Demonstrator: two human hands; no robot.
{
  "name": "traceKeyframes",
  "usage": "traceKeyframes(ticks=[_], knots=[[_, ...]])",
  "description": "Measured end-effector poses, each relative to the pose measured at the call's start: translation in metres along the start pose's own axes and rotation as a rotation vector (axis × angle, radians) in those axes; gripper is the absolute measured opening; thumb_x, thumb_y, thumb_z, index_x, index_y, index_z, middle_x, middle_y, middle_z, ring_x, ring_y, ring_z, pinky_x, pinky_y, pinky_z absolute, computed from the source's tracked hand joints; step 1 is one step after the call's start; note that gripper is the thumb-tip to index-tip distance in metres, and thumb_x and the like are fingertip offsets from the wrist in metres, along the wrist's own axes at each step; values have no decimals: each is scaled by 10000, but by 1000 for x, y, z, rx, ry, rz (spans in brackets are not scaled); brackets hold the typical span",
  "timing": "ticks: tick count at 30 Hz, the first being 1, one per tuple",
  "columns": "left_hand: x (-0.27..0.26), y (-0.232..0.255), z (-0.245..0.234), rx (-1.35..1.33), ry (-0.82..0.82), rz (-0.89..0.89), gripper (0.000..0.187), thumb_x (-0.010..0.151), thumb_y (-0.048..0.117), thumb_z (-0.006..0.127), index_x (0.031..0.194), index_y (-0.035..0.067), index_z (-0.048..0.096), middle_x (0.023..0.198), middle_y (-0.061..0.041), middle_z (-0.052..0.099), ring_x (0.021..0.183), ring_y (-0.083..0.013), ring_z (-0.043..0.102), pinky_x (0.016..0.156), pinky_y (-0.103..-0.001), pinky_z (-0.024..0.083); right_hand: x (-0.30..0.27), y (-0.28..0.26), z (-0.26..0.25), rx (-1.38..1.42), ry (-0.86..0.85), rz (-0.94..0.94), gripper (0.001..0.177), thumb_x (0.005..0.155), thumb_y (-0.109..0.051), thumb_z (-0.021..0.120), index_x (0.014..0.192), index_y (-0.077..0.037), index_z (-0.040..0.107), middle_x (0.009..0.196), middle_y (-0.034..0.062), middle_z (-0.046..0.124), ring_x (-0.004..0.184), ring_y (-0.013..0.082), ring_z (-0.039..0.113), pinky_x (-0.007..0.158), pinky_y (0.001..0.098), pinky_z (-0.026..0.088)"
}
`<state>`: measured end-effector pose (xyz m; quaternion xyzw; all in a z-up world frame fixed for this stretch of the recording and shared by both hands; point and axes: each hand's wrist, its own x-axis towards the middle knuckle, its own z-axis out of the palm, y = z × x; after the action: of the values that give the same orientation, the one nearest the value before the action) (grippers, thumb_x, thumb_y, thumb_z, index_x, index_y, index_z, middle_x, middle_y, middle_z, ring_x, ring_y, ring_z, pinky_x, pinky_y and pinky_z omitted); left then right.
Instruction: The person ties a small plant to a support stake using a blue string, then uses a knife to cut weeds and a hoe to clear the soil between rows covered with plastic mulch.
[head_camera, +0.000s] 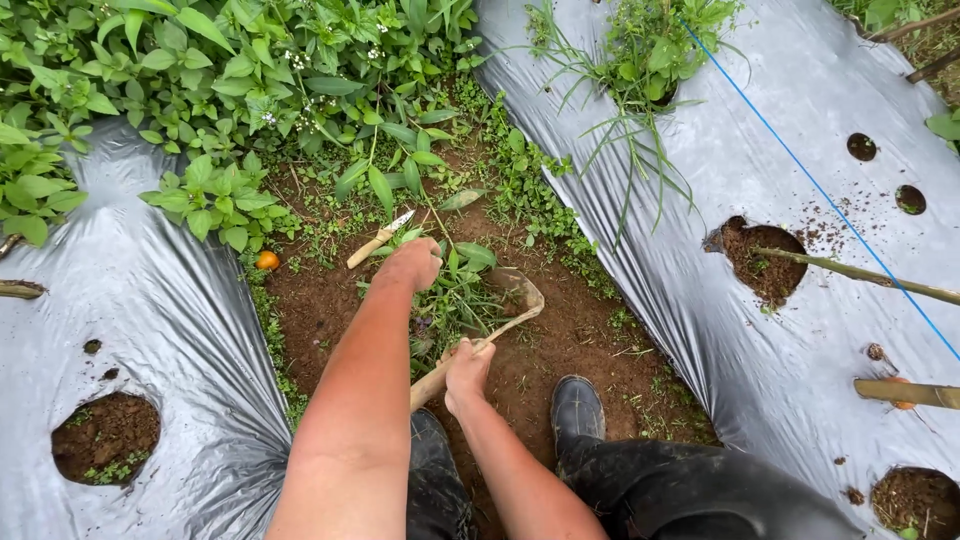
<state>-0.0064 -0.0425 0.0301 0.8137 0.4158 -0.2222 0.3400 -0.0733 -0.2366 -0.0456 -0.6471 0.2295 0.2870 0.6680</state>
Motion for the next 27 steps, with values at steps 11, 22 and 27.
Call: traceKeyframes(ticks=[11, 22, 27], knots=[[-20, -16, -25, -43, 67, -8, 377, 1054, 265, 505, 1411, 208, 613, 1394, -151, 615, 1340, -355, 569, 1123, -554, 470, 77, -4, -9, 282, 139, -99, 472, 1023, -268, 523, 1418, -194, 275, 828, 73, 535, 602, 188, 659, 576, 355, 696], [-13, -35, -30, 27, 59, 14, 380, 1037, 339, 528, 1378, 236, 660, 1437, -125, 633, 1403, -323, 546, 1188, -503, 437, -9, -19, 13, 0, -89, -12, 177, 1044, -234, 499, 1168, -151, 404, 798, 21, 506, 613, 140, 616, 543, 280, 640], [-8, -42, -28, 31, 88, 1, 386, 1029, 324, 540, 1379, 235, 674, 1433, -127, 635, 1404, -308, 546, 1193, -491, 429, 61, -49, 3, 198, 135, -137, 277, 1044, -299, 505, 1246, -197, 345, 828, 36, 535, 609, 144, 646, 567, 298, 665]])
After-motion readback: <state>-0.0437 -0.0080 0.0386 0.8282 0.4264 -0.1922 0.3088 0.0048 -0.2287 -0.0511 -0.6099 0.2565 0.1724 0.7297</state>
